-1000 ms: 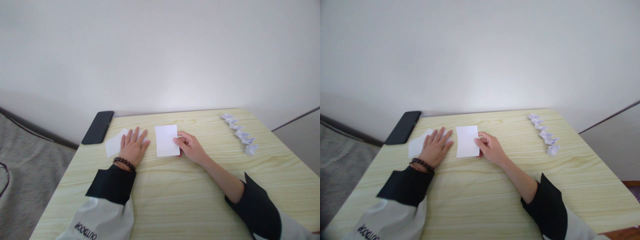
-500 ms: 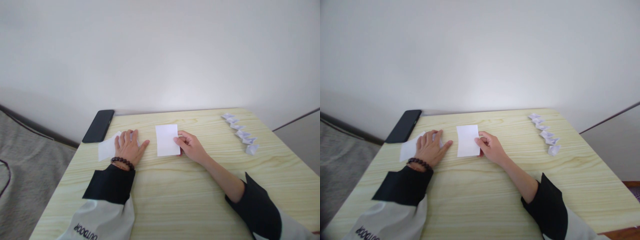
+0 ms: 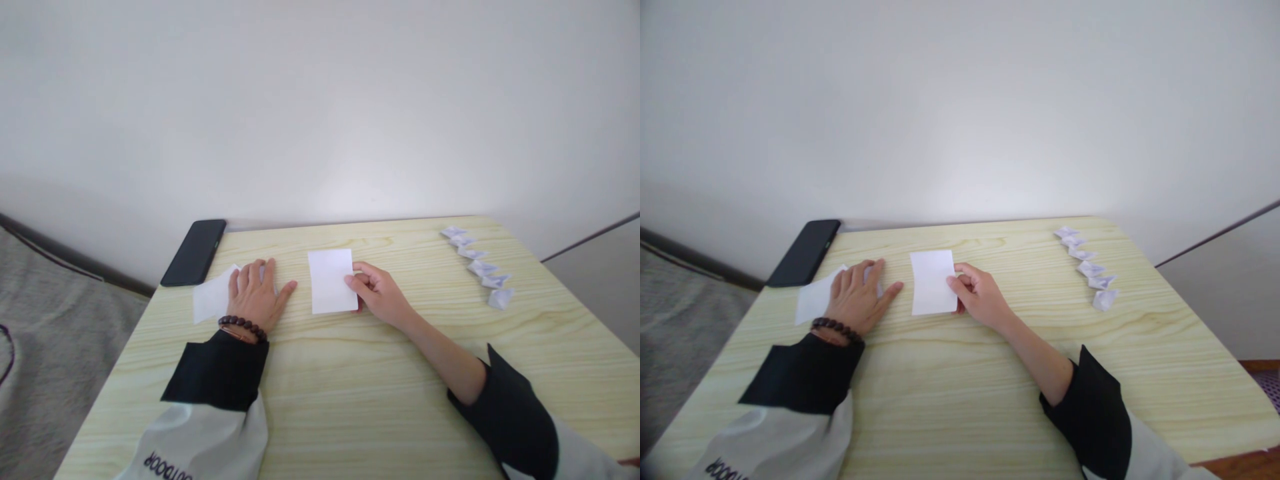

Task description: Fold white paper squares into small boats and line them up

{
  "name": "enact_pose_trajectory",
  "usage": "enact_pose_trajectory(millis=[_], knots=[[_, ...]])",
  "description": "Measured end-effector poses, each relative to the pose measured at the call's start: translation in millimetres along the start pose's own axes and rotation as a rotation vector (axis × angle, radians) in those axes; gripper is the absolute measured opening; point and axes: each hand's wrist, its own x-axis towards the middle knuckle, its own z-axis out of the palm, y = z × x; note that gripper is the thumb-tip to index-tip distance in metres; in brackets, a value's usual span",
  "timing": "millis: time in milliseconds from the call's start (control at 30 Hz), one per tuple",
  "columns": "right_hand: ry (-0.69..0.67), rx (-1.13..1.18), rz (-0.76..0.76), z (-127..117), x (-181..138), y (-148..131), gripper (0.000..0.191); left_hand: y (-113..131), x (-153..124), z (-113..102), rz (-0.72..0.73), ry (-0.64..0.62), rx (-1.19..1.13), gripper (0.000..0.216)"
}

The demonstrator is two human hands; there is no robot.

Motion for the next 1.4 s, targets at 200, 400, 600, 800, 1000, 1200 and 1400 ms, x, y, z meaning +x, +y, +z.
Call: enact_pose_trajectory(millis=[200,400,600,800,1000,1200,1400], knots=[[-0.002,0.074,-0.012,1.3,-0.6,-2.2,0.029,18.5,0.8,-14.1,0.100,0.137,-0.642,0.042],[0.023,0.021,-0.098,-0.7,-3.5,-4.2,0.027,46.0,-6.3,-7.5,-0.143,-0.313,-1.380,0.037],[0.090,-0.019,-0.104,0.0,-4.0,-5.6,0.022,37.6,5.0,-2.7,-0.290,-0.531,-1.617,0.034],[0.088,-0.097,-0.151,-0.7,-5.4,-9.3,0.024,36.7,5.2,-3.7,-0.309,-0.524,-1.643,0.039],[-0.011,0.026,-0.107,-2.1,-5.8,-7.3,0.029,43.0,2.5,-9.1,-0.255,-0.470,-1.545,0.042],[0.043,-0.015,-0.033,1.1,-2.7,-4.6,0.021,43.1,2.1,-8.7,-0.220,-0.460,-1.511,0.044],[0.038,-0.038,-0.034,0.5,-3.1,-3.0,0.022,43.7,2.1,-6.9,-0.221,-0.405,-1.425,0.047]])
